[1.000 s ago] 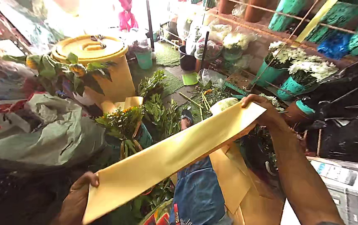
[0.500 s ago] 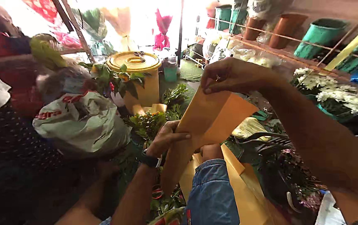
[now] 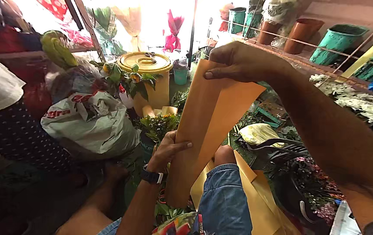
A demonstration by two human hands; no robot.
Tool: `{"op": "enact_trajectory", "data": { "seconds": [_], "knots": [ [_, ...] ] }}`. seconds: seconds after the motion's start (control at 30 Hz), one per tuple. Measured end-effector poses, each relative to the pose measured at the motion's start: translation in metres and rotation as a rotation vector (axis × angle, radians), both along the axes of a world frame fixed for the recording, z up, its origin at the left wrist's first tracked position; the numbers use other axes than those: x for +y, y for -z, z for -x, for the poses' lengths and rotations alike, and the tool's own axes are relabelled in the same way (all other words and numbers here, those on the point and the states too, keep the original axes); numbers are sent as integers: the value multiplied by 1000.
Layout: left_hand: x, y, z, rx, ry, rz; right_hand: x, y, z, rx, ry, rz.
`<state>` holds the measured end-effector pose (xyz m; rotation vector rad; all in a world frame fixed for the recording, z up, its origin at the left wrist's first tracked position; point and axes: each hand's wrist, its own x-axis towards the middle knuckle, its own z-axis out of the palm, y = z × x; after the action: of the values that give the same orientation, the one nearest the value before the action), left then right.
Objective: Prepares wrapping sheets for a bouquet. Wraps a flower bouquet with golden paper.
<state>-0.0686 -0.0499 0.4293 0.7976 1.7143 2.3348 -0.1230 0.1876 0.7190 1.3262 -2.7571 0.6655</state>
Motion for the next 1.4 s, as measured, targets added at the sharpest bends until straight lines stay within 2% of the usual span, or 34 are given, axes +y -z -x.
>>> {"op": "enact_trajectory", "data": {
  "seconds": [0.23,0.37,0.47,0.53,0.6,0.67,0.7,0.73,0.8,0.87,0.93,1.03,1.13,1.2,1.3,1.4],
  "knots": [
    [-26,43,-18,-45,82,-96,-15,9,25,-63,-65,32],
    [-32,60,-22,-145,-31,-90,-23,24,49,-101,-65,32],
    [-36,56,-25,-239,-141,-36,-30,40,74,-22,-3,52],
    [-43,46,-26,-347,-261,-7,-32,53,92,113,120,156],
    [-61,43,-29,-464,-403,-24,-30,77,100,177,266,392],
    [-93,42,-33,-499,-544,-93,-29,129,89,94,357,800],
    [-110,41,-34,-490,-626,-123,-33,168,79,-9,446,922],
    [-126,40,-35,-478,-728,-150,-35,216,65,-177,533,948],
    [-155,37,-35,-477,-930,-149,-44,331,47,-576,683,793],
    [-181,41,-28,-487,-1060,-131,-72,424,47,-881,748,543],
    [-200,54,-18,-484,-1110,-147,-111,483,45,-1048,761,404],
    [-206,81,3,-541,-1143,-151,-164,532,54,-1080,752,364],
    [-201,121,28,-662,-1147,-166,-195,538,62,-1018,822,263],
    [-198,153,45,-733,-1089,-184,-192,532,65,-980,891,291],
    [-184,193,66,-874,-999,-139,-153,501,70,-930,916,384],
    [-163,230,82,-973,-902,-120,-106,453,73,-848,942,459]
  ]
}}
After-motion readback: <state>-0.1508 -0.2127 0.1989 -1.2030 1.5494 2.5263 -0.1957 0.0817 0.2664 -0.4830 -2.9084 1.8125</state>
